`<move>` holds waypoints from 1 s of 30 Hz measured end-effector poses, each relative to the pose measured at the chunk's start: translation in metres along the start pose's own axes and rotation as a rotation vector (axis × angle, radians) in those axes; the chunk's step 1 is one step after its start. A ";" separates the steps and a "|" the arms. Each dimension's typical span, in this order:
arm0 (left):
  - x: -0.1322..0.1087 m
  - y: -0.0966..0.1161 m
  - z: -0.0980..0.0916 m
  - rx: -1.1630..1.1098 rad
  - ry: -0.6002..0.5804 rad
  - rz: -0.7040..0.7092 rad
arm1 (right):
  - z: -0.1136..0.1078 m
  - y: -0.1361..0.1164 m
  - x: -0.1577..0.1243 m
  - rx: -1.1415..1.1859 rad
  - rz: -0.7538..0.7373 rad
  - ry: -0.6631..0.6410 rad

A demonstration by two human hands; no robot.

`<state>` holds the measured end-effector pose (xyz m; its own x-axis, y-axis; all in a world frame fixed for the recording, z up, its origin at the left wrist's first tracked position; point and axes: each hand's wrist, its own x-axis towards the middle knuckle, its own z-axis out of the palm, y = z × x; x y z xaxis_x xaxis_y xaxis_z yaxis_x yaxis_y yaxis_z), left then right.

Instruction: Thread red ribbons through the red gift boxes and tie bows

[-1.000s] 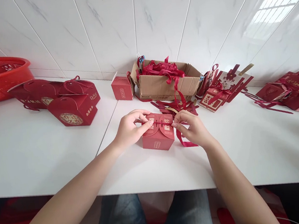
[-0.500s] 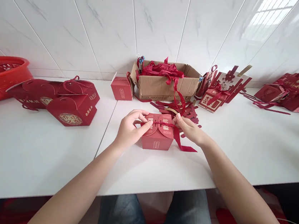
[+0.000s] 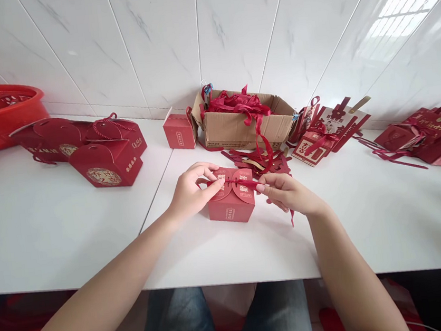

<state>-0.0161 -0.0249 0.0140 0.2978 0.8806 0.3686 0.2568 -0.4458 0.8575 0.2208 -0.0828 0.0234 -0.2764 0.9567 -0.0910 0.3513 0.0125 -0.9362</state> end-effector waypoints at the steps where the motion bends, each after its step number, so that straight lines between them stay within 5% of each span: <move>1: 0.000 0.000 0.000 -0.001 0.000 0.000 | 0.000 0.000 0.000 0.031 -0.024 -0.021; 8: -0.002 0.003 0.003 -0.040 0.000 0.012 | 0.005 0.000 0.002 0.169 -0.310 0.040; 13: -0.005 0.006 0.007 -0.032 -0.040 0.023 | 0.015 -0.004 0.005 0.228 -0.268 0.167; 21: 0.000 0.009 0.003 0.052 -0.110 0.053 | 0.028 0.000 0.014 0.302 -0.397 0.267; 26: 0.014 0.029 -0.002 0.047 -0.094 0.019 | 0.030 0.007 0.020 0.288 -0.432 0.295; 30: 0.023 0.048 0.007 0.032 -0.205 0.052 | 0.032 0.007 0.021 0.245 -0.450 0.289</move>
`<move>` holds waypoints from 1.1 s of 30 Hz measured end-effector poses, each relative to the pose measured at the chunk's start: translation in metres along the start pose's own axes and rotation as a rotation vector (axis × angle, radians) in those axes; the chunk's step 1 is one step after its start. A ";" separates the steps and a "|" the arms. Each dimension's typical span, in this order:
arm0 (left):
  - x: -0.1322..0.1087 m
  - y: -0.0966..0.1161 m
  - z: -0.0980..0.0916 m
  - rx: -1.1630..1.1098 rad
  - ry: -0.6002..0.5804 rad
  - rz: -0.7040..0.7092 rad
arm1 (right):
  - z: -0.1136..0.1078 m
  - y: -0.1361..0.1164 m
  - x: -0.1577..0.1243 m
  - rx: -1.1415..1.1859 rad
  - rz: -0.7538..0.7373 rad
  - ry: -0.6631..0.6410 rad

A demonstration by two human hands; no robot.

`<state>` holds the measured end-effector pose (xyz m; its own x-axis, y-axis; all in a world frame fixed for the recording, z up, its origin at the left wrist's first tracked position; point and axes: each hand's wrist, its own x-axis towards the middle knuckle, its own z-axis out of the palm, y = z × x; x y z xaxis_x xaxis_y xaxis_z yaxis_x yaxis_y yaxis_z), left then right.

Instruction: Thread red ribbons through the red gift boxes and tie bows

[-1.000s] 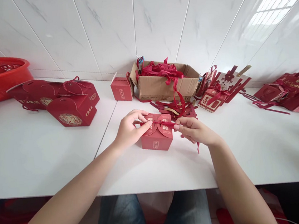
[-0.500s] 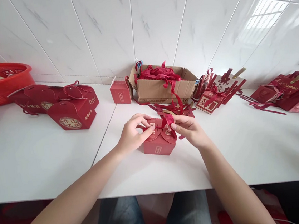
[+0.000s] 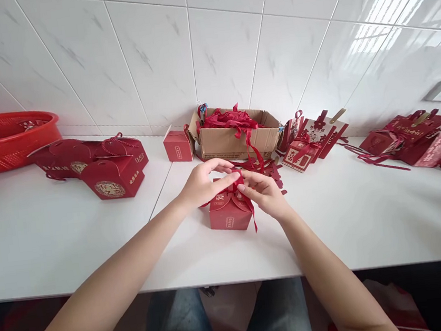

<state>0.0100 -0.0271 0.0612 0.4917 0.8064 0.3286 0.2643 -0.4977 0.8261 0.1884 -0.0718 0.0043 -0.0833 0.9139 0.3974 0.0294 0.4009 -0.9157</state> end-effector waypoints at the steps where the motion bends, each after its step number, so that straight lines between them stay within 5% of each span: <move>1: 0.002 0.003 0.002 -0.001 -0.018 0.010 | 0.001 -0.001 0.000 -0.010 -0.004 -0.005; 9: 0.008 0.010 0.011 0.069 0.093 0.160 | 0.004 -0.008 0.000 -0.049 0.066 0.150; 13: 0.009 0.012 0.012 0.093 0.081 0.203 | 0.004 -0.007 0.001 -0.121 0.087 0.088; 19: 0.005 -0.002 -0.009 0.124 0.041 0.091 | 0.005 -0.003 0.003 -0.168 -0.069 0.176; 23: -0.001 -0.017 -0.020 0.245 -0.138 0.020 | 0.004 -0.004 0.004 -0.093 -0.042 0.077; 33: -0.003 -0.017 -0.012 0.329 -0.233 -0.036 | -0.016 -0.012 0.000 -0.057 0.199 -0.208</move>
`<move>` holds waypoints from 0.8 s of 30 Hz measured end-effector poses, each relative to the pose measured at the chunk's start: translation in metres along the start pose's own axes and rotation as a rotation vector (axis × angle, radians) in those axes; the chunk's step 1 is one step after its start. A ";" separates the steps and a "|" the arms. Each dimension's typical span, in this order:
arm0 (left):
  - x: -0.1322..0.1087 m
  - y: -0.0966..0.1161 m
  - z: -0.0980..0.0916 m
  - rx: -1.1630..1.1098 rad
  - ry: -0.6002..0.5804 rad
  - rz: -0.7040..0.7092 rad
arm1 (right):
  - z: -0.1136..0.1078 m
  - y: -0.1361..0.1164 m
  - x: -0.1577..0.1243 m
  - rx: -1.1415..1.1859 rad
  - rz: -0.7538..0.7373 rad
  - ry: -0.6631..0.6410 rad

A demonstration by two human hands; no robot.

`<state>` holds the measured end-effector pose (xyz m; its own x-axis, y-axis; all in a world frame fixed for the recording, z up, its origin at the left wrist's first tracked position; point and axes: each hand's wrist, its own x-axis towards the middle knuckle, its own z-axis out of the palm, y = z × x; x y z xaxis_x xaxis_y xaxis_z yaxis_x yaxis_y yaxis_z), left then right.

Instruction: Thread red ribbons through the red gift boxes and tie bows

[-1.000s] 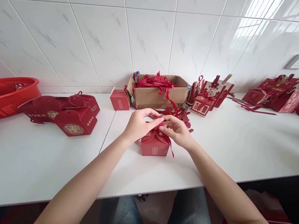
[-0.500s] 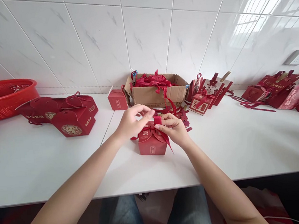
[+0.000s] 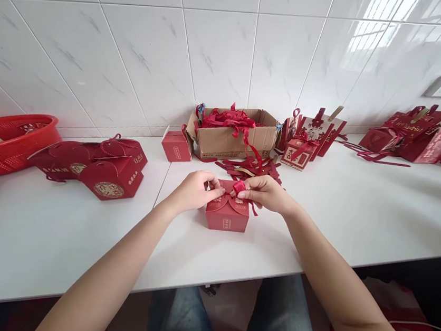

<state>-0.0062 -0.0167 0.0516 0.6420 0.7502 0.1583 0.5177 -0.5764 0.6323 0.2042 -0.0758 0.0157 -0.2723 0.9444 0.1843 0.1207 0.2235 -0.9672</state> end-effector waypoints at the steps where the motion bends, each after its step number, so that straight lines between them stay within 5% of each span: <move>1: 0.000 0.001 0.000 0.014 0.006 0.004 | -0.002 -0.001 -0.001 0.005 0.006 -0.028; 6: -0.002 0.008 0.001 0.074 0.018 0.099 | -0.001 -0.012 0.001 0.010 0.042 -0.100; 13: -0.002 0.013 -0.034 0.066 -0.207 0.087 | 0.015 -0.033 0.013 -0.088 0.195 0.126; 17: 0.005 0.026 -0.049 0.005 -0.184 0.215 | 0.019 -0.042 0.017 -0.238 0.192 0.123; 24: 0.035 0.039 -0.028 0.021 -0.131 0.376 | 0.014 -0.041 0.012 -0.364 0.014 -0.019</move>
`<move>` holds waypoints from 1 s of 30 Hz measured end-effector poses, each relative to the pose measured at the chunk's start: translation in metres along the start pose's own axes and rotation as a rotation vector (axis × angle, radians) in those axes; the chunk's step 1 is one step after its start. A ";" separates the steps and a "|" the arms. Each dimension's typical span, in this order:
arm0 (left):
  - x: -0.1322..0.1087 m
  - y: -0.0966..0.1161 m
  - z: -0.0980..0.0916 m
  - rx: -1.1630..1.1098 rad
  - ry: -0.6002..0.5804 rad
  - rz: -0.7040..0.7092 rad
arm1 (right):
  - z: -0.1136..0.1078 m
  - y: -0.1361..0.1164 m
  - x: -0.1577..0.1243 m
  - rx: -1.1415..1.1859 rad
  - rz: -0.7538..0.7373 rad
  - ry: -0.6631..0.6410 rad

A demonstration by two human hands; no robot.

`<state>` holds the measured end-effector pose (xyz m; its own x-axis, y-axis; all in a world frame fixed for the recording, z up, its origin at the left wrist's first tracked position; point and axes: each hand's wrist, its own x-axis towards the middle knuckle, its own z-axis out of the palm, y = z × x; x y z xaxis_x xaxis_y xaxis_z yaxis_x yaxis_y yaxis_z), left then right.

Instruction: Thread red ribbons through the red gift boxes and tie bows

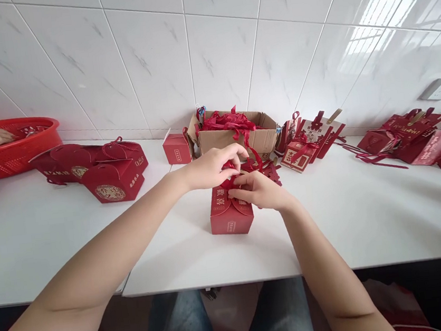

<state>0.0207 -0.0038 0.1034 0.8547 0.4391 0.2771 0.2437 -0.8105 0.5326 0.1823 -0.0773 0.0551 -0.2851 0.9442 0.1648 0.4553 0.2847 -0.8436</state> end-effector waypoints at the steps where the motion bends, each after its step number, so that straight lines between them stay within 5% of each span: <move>1: 0.001 -0.003 0.004 0.011 0.036 0.013 | 0.001 0.002 -0.001 0.011 -0.006 0.017; 5: -0.009 -0.014 0.018 0.083 0.408 -0.007 | 0.009 0.012 0.001 0.046 -0.033 0.152; 7: -0.019 -0.018 0.023 0.022 0.488 -0.112 | 0.013 0.015 0.002 0.058 -0.034 0.169; 12: -0.036 -0.026 0.031 -0.227 0.263 -0.252 | 0.018 0.017 0.003 0.034 -0.018 0.227; 19: -0.041 -0.033 0.045 -0.392 0.374 -0.226 | 0.027 0.021 0.002 0.199 0.009 0.373; 30: -0.046 -0.030 0.053 -0.437 0.370 -0.152 | 0.031 0.021 0.002 0.186 -0.020 0.379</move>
<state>-0.0018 -0.0209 0.0322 0.5888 0.7078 0.3905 0.0726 -0.5274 0.8465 0.1647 -0.0744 0.0222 0.0535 0.9427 0.3293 0.2826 0.3020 -0.9105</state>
